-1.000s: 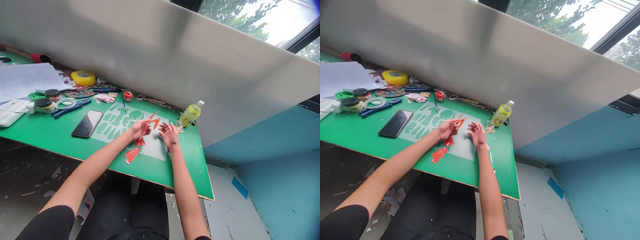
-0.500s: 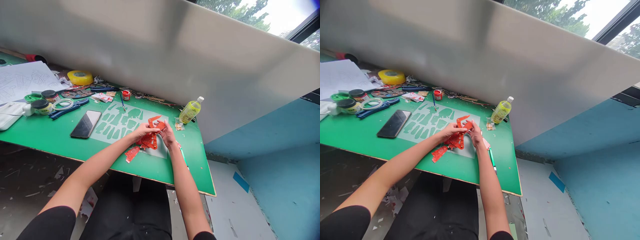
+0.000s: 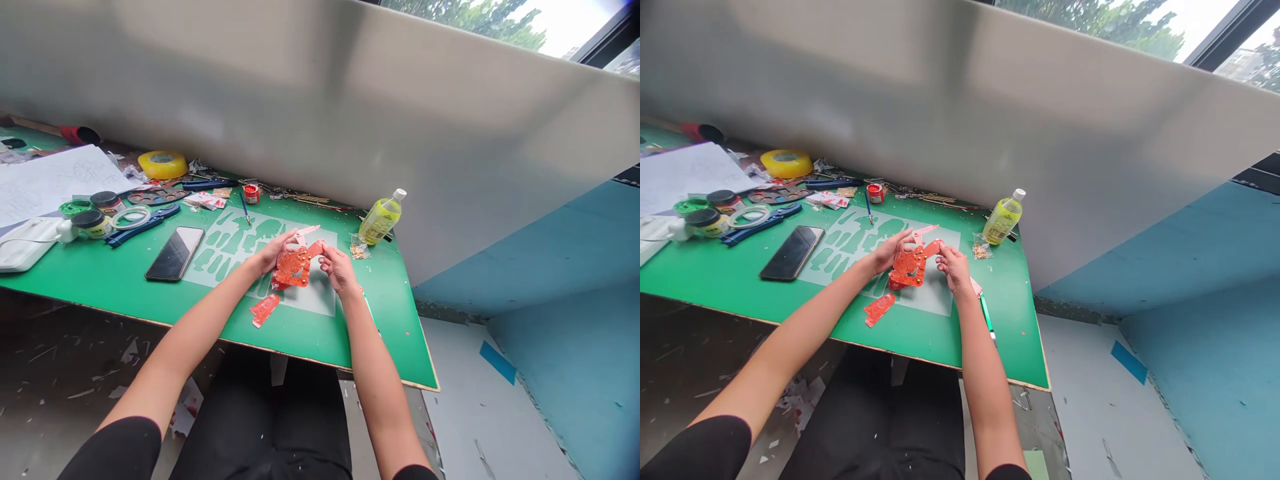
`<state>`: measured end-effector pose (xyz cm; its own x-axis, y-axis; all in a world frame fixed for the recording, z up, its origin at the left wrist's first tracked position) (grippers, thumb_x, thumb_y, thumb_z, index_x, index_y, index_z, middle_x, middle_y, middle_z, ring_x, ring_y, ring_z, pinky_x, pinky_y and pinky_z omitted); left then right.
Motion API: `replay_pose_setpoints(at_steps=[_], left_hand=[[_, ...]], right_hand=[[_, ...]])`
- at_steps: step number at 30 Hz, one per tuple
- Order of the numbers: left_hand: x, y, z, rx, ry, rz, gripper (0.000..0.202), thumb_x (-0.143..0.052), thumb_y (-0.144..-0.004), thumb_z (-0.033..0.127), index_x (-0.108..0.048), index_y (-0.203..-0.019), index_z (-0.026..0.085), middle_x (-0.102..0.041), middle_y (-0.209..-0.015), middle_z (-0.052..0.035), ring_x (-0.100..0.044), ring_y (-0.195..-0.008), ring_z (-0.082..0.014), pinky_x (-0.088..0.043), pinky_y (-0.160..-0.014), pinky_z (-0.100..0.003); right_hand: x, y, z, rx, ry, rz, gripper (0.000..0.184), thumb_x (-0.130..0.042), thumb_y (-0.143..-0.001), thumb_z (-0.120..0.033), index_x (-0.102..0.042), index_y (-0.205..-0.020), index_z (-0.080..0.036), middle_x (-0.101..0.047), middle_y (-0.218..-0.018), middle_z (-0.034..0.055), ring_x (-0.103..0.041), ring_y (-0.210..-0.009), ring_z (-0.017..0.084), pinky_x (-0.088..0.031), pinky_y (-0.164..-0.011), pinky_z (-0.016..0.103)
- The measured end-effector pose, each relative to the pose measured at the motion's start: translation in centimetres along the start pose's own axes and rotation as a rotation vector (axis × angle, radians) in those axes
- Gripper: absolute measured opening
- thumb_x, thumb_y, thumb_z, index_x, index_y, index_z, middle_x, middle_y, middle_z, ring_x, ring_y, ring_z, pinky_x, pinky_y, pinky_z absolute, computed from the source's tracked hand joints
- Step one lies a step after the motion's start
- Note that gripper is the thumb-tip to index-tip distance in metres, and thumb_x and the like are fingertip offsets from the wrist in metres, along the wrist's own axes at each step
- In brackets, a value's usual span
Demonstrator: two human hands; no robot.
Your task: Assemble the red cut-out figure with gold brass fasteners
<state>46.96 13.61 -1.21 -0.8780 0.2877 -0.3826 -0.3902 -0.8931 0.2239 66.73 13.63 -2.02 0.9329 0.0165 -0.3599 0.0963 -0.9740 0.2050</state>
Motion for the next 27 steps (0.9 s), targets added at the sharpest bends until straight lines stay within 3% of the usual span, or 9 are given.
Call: replay_pose_setpoints(at_steps=[2,5,9,14,17,19,22,27], left_hand=[[0.5,-0.2,0.3,0.037,0.200,0.043,0.058,-0.068,-0.088,0.068,-0.069,-0.113,0.015,-0.079,-0.093,-0.0159,-0.073,-0.077,-0.0271,-0.059,-0.073,-0.038],[1.0,-0.3,0.8,-0.057,0.410,0.098,0.043,-0.066,-0.093,0.052,-0.068,-0.111,0.013,-0.078,-0.094,-0.0150,-0.075,-0.082,-0.0251,-0.061,-0.082,-0.037],[1.0,-0.2,0.9,-0.186,0.528,0.158,0.032,-0.065,-0.090,0.040,-0.067,-0.109,0.014,-0.075,-0.087,-0.0107,-0.076,-0.089,-0.0259,-0.061,-0.092,-0.040],[0.8,0.1,1.0,-0.233,0.522,0.122,0.048,-0.051,-0.089,0.041,-0.068,-0.124,0.012,-0.078,-0.115,-0.0180,-0.074,-0.113,-0.0300,-0.062,-0.088,-0.038],[1.1,-0.5,0.4,-0.185,0.525,0.144,0.041,-0.049,-0.087,0.034,-0.072,-0.115,0.013,-0.079,-0.110,-0.0181,-0.075,-0.112,-0.0311,-0.063,-0.082,-0.037],[1.0,-1.0,-0.4,-0.103,0.479,0.193,0.027,-0.053,-0.084,0.023,-0.072,-0.102,0.015,-0.080,-0.101,-0.0165,-0.077,-0.104,-0.0295,-0.064,-0.080,-0.036],[0.2,-1.4,-1.4,-0.095,0.361,0.149,0.021,-0.063,-0.082,0.014,-0.073,-0.100,0.014,-0.080,-0.103,-0.0157,-0.078,-0.102,-0.0269,-0.064,-0.087,-0.036],[-0.7,-0.6,-1.1,-0.259,0.341,0.050,0.044,-0.085,-0.070,0.014,-0.072,-0.112,0.018,-0.080,-0.114,-0.0102,-0.076,-0.108,-0.0251,-0.058,-0.103,-0.037]], right_hand=[[0.2,-0.2,0.0,-0.020,-0.120,0.079,0.030,-0.093,-0.067,-0.033,-0.076,-0.089,-0.019,-0.073,-0.083,0.0007,-0.065,-0.065,0.009,-0.046,-0.049,0.018],[0.2,-0.5,0.2,-0.050,-0.235,0.149,0.020,-0.088,-0.072,-0.021,-0.070,-0.081,-0.021,-0.076,-0.085,0.0025,-0.076,-0.083,0.014,-0.057,-0.060,0.019],[-0.4,-0.3,0.9,-0.091,-0.257,0.085,0.022,-0.086,-0.072,-0.015,-0.067,-0.080,-0.021,-0.079,-0.093,0.0050,-0.079,-0.093,0.019,-0.062,-0.070,0.023],[-1.4,0.3,1.6,-0.144,-0.178,-0.023,0.027,-0.092,-0.069,-0.020,-0.072,-0.087,-0.022,-0.080,-0.092,0.0030,-0.076,-0.082,0.017,-0.063,-0.069,0.027],[-1.5,0.3,1.7,-0.136,-0.234,0.013,0.022,-0.091,-0.072,-0.019,-0.075,-0.087,-0.019,-0.079,-0.086,0.0025,-0.073,-0.078,0.013,-0.062,-0.070,0.022],[-1.3,0.0,1.7,-0.124,-0.288,0.048,0.018,-0.090,-0.074,-0.018,-0.076,-0.086,-0.019,-0.078,-0.083,0.0021,-0.072,-0.078,0.012,-0.061,-0.072,0.021],[-1.1,-0.4,1.7,-0.122,-0.335,0.069,0.015,-0.088,-0.077,-0.018,-0.076,-0.086,-0.020,-0.078,-0.083,0.0014,-0.071,-0.077,0.011,-0.061,-0.072,0.021],[-1.1,-0.3,1.6,-0.119,-0.380,0.051,0.013,-0.086,-0.081,-0.022,-0.076,-0.089,-0.023,-0.080,-0.092,0.0004,-0.070,-0.076,0.011,-0.061,-0.072,0.022]])
Point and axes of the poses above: each hand's wrist, its own y-axis away from the middle knuckle, its own x-axis out of the back of the hand, z = x × y, the point moved 3 cm from there along -y, towards the middle knuckle
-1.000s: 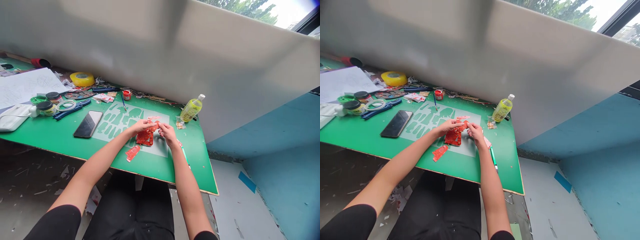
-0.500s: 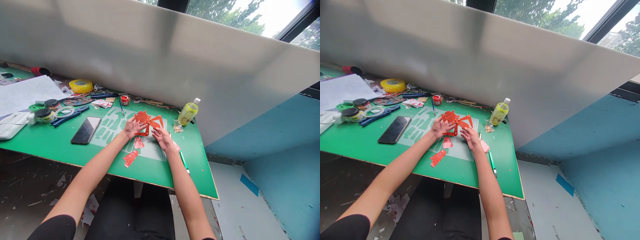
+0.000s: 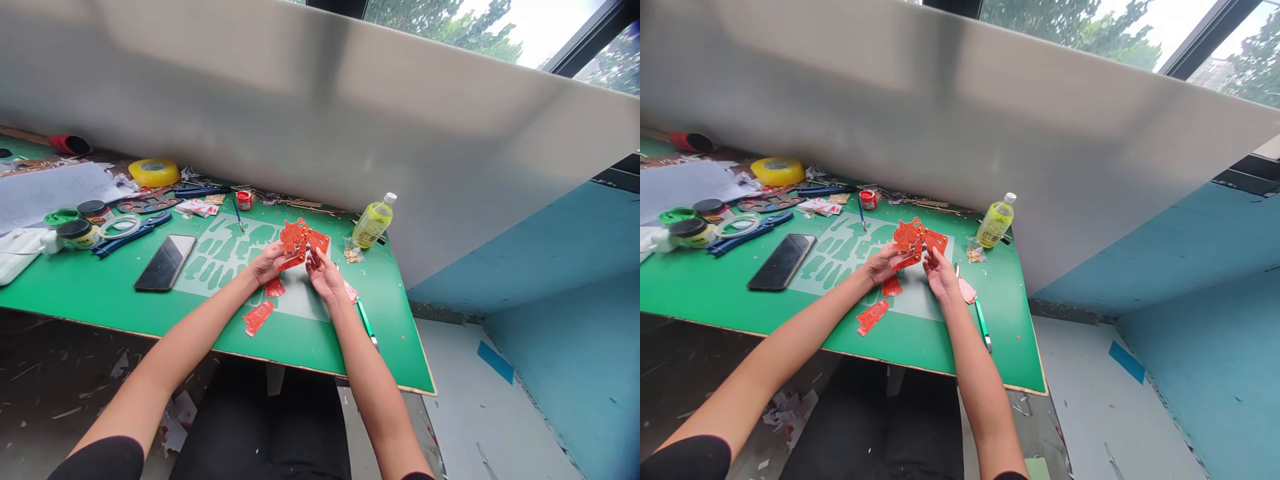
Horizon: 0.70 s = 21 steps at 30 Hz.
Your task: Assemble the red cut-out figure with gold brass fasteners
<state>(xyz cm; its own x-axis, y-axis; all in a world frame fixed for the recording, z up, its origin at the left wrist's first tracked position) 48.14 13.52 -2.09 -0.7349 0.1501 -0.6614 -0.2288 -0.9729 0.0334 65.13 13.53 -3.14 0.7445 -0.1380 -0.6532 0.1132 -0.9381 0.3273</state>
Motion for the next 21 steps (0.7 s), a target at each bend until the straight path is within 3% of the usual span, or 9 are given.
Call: replay_pose_setpoints(at_steps=[4,11,16,21], left_hand=[[-0.3,0.5,0.9,-0.038,-0.080,-0.021,0.060,-0.092,-0.063,0.010,-0.070,-0.118,0.023,-0.079,-0.116,-0.0059,-0.075,-0.112,-0.0230,-0.055,-0.105,-0.033],[-0.3,0.3,0.0,-0.076,-0.179,0.081,0.030,-0.092,-0.069,0.025,-0.075,-0.092,0.016,-0.078,-0.095,-0.0053,-0.073,-0.093,-0.0194,-0.057,-0.092,-0.029],[-0.6,0.1,-0.5,-0.050,-0.320,0.074,0.016,-0.081,-0.078,0.030,-0.071,-0.080,0.018,-0.073,-0.083,-0.0027,-0.068,-0.083,-0.0175,-0.055,-0.084,-0.029],[-0.7,0.2,0.4,-0.057,-0.438,0.063,0.014,-0.070,-0.078,0.032,-0.073,-0.075,0.019,-0.077,-0.090,-0.0069,-0.069,-0.087,-0.0215,-0.055,-0.088,-0.033]], right_hand=[[-0.6,0.7,0.7,-0.099,0.003,-0.041,0.017,-0.086,-0.081,-0.025,-0.076,-0.094,-0.023,-0.077,-0.085,-0.0017,-0.069,-0.073,0.011,-0.059,-0.068,0.022],[-1.5,1.4,1.9,-0.182,0.092,-0.128,0.020,-0.088,-0.079,-0.028,-0.074,-0.090,-0.020,-0.073,-0.076,-0.0009,-0.062,-0.062,0.011,-0.052,-0.055,0.022],[-1.3,1.2,2.3,-0.138,0.205,-0.121,0.028,-0.091,-0.074,-0.035,-0.074,-0.089,-0.019,-0.073,-0.075,-0.0002,-0.061,-0.061,0.010,-0.046,-0.052,0.020],[-1.2,0.9,2.2,-0.041,0.310,-0.104,0.038,-0.093,-0.068,-0.044,-0.075,-0.090,-0.018,-0.067,-0.068,-0.0028,-0.052,-0.056,0.008,-0.038,-0.048,0.022]])
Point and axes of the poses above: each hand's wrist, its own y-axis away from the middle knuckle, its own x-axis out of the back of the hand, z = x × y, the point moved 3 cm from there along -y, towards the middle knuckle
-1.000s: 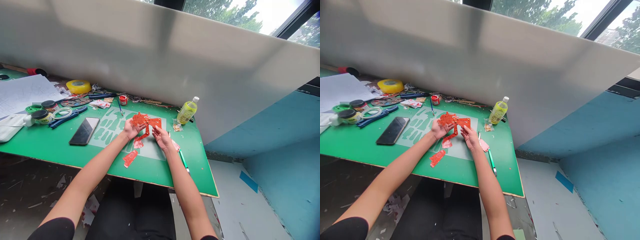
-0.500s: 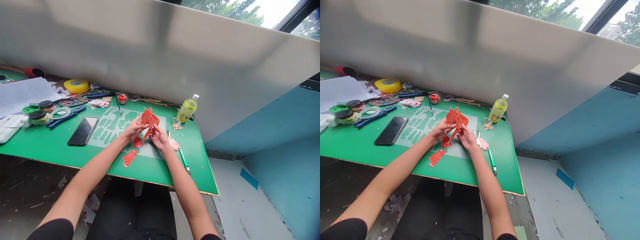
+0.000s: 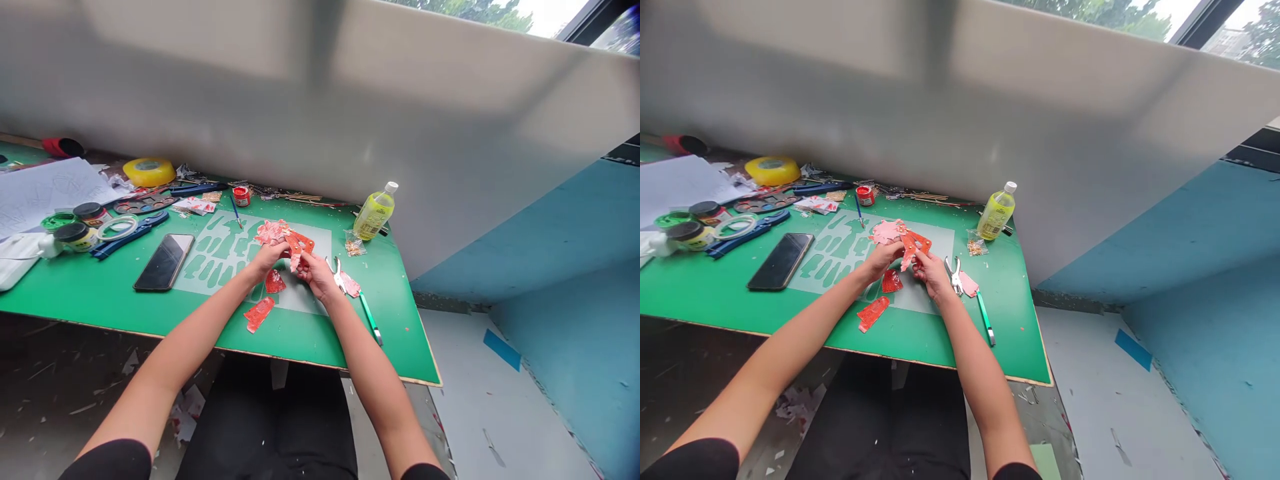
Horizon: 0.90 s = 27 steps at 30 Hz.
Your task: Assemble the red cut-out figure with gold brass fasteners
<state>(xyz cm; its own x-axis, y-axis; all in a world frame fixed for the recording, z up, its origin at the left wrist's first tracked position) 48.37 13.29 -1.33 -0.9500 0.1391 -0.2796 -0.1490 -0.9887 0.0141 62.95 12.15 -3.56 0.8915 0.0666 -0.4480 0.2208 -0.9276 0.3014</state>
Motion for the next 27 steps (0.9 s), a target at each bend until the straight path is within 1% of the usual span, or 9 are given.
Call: replay_pose_setpoints(at_steps=[4,6,10,12,15,18,20,25,27], left_hand=[[0.2,0.2,0.6,0.037,0.060,-0.087,0.027,-0.062,-0.078,0.043,-0.074,-0.076,0.019,-0.079,-0.091,-0.0124,-0.072,-0.099,-0.0302,-0.056,-0.090,-0.039],[0.1,0.4,0.7,0.025,0.043,-0.099,0.032,-0.065,-0.081,0.046,-0.078,-0.083,0.017,-0.080,-0.095,-0.0126,-0.072,-0.104,-0.0314,-0.055,-0.093,-0.039],[0.1,0.6,0.5,-0.006,-0.099,0.011,0.027,-0.083,-0.080,0.042,-0.081,-0.093,0.018,-0.081,-0.104,-0.0092,-0.071,-0.107,-0.0268,-0.051,-0.101,-0.034],[0.3,0.6,0.3,0.034,-0.085,0.071,0.027,-0.086,-0.080,0.042,-0.081,-0.092,0.019,-0.081,-0.101,-0.0086,-0.072,-0.102,-0.0254,-0.052,-0.097,-0.033],[0.6,0.5,0.2,0.075,-0.070,0.096,0.028,-0.084,-0.083,0.044,-0.082,-0.095,0.019,-0.081,-0.098,-0.0083,-0.071,-0.095,-0.0235,-0.051,-0.084,-0.031],[0.6,0.6,0.6,0.141,-0.114,0.087,0.026,-0.079,-0.087,0.040,-0.083,-0.103,0.020,-0.081,-0.101,-0.0088,-0.070,-0.091,-0.0219,-0.047,-0.071,-0.028],[0.7,0.8,0.9,0.174,-0.122,0.096,0.024,-0.078,-0.087,0.035,-0.084,-0.104,0.019,-0.081,-0.103,-0.0095,-0.068,-0.090,-0.0212,-0.046,-0.069,-0.028],[0.5,1.0,0.9,0.227,-0.075,0.012,0.025,-0.086,-0.080,0.034,-0.085,-0.101,0.020,-0.080,-0.109,-0.0100,-0.069,-0.097,-0.0218,-0.048,-0.078,-0.030],[0.5,0.9,0.6,0.206,-0.011,0.026,0.029,-0.093,-0.074,0.031,-0.083,-0.099,0.020,-0.080,-0.107,-0.0090,-0.069,-0.096,-0.0209,-0.050,-0.082,-0.031]], right_hand=[[0.1,0.0,-0.4,0.066,0.047,0.027,0.047,-0.093,-0.066,-0.045,-0.076,-0.102,-0.020,-0.064,-0.066,-0.0054,-0.046,-0.052,0.008,-0.032,-0.047,0.022],[0.1,0.1,-0.5,0.092,0.086,0.026,0.046,-0.093,-0.066,-0.048,-0.075,-0.098,-0.020,-0.063,-0.065,-0.0051,-0.046,-0.052,0.007,-0.032,-0.047,0.023],[-0.1,0.2,-0.6,0.125,0.168,-0.005,0.045,-0.093,-0.065,-0.056,-0.068,-0.076,-0.020,-0.056,-0.059,-0.0062,-0.041,-0.049,0.007,-0.028,-0.046,0.024],[0.0,0.1,-0.8,0.125,0.169,-0.018,0.046,-0.092,-0.065,-0.057,-0.067,-0.075,-0.020,-0.049,-0.055,-0.0079,-0.036,-0.047,0.006,-0.025,-0.045,0.024],[0.5,0.1,-1.3,0.134,0.132,0.014,0.044,-0.091,-0.067,-0.057,-0.070,-0.080,-0.020,-0.042,-0.054,-0.0100,-0.030,-0.047,0.006,-0.022,-0.044,0.024],[0.9,0.1,-1.8,0.129,0.114,0.052,0.043,-0.091,-0.066,-0.054,-0.072,-0.083,-0.020,-0.044,-0.055,-0.0094,-0.032,-0.048,0.006,-0.023,-0.045,0.023],[1.1,0.1,-2.1,0.125,0.101,0.072,0.041,-0.093,-0.064,-0.050,-0.070,-0.080,-0.020,-0.047,-0.056,-0.0084,-0.033,-0.048,0.006,-0.024,-0.044,0.023],[1.8,0.1,-3.4,0.124,-0.134,0.077,0.042,-0.090,-0.069,-0.049,-0.072,-0.096,-0.022,-0.054,-0.063,-0.0075,-0.042,-0.050,0.007,-0.035,-0.045,0.021],[1.8,0.2,-3.5,0.109,-0.214,0.071,0.047,-0.089,-0.070,-0.052,-0.072,-0.103,-0.023,-0.055,-0.065,-0.0079,-0.044,-0.051,0.006,-0.038,-0.046,0.021]])
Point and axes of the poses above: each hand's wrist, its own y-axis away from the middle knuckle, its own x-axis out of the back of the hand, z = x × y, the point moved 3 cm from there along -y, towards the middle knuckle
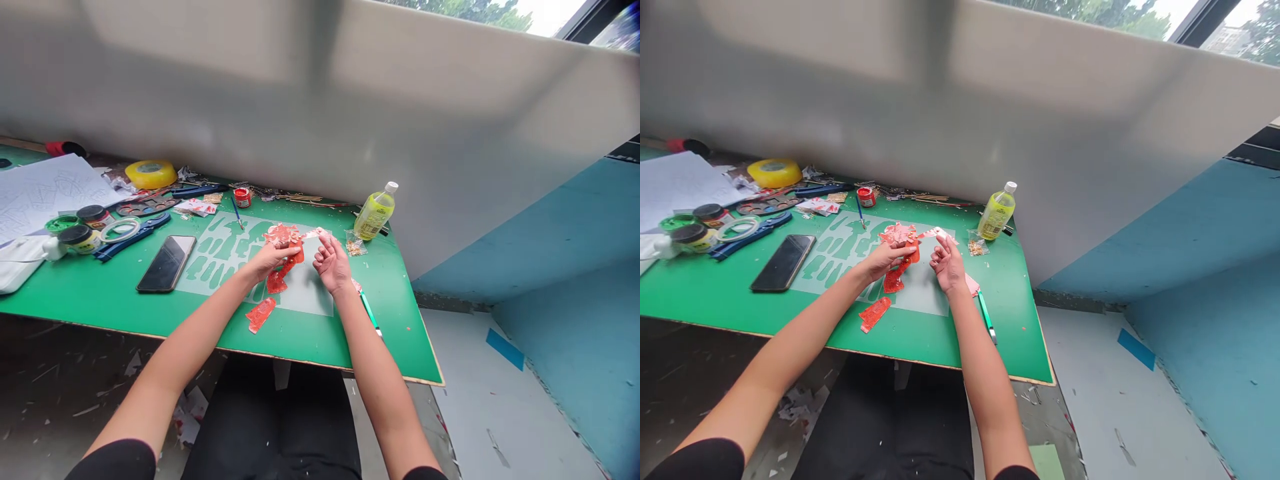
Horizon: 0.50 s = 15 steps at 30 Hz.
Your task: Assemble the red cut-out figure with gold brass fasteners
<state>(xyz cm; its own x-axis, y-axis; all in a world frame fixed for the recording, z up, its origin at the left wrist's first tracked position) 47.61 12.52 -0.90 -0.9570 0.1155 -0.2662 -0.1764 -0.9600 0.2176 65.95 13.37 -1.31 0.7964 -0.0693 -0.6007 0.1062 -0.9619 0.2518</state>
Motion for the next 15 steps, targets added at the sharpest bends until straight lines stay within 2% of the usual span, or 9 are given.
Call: replay_pose_setpoints(at_steps=[2,4,8,11,15], left_hand=[[-0.1,-0.3,-0.3,-0.048,0.110,0.033,0.031,-0.096,-0.070,0.028,-0.082,-0.096,0.018,-0.080,-0.103,-0.0080,-0.070,-0.092,-0.0192,-0.051,-0.084,-0.032],[-0.2,-0.6,-0.7,-0.085,0.207,0.055,0.029,-0.096,-0.069,0.025,-0.080,-0.092,0.016,-0.079,-0.097,-0.0069,-0.070,-0.086,-0.0172,-0.052,-0.083,-0.031],[-0.3,-1.1,-1.2,-0.111,0.287,0.081,0.022,-0.092,-0.072,0.025,-0.077,-0.082,0.013,-0.077,-0.085,-0.0055,-0.069,-0.078,-0.0150,-0.053,-0.080,-0.029],[-0.3,-1.2,-1.3,-0.086,0.284,0.057,0.022,-0.087,-0.075,0.028,-0.078,-0.087,0.012,-0.079,-0.093,-0.0090,-0.072,-0.085,-0.0191,-0.055,-0.083,-0.032],[-0.2,-1.1,-1.0,-0.019,0.227,0.064,0.029,-0.086,-0.075,0.035,-0.080,-0.095,0.014,-0.080,-0.113,-0.0126,-0.073,-0.096,-0.0227,-0.053,-0.078,-0.031]], right_hand=[[-0.3,0.1,0.6,-0.011,0.049,-0.007,0.051,-0.089,-0.070,-0.057,-0.072,-0.103,-0.022,-0.057,-0.066,-0.0075,-0.045,-0.051,0.006,-0.037,-0.045,0.020],[-0.7,0.3,1.7,-0.002,0.206,-0.023,0.055,-0.089,-0.068,-0.063,-0.071,-0.098,-0.020,-0.060,-0.068,-0.0057,-0.047,-0.051,0.006,-0.035,-0.043,0.020],[-1.1,0.1,3.6,0.096,0.475,-0.031,0.060,-0.092,-0.062,-0.064,-0.069,-0.094,-0.019,-0.071,-0.075,0.0004,-0.056,-0.054,0.009,-0.039,-0.044,0.021],[-0.8,-0.2,3.6,0.135,0.491,-0.019,0.058,-0.092,-0.062,-0.062,-0.070,-0.094,-0.019,-0.076,-0.081,0.0039,-0.059,-0.059,0.010,-0.041,-0.046,0.021],[-0.3,-0.5,2.8,0.147,0.387,0.009,0.049,-0.091,-0.064,-0.060,-0.068,-0.081,-0.019,-0.068,-0.076,-0.0005,-0.049,-0.055,0.006,-0.035,-0.044,0.020]])
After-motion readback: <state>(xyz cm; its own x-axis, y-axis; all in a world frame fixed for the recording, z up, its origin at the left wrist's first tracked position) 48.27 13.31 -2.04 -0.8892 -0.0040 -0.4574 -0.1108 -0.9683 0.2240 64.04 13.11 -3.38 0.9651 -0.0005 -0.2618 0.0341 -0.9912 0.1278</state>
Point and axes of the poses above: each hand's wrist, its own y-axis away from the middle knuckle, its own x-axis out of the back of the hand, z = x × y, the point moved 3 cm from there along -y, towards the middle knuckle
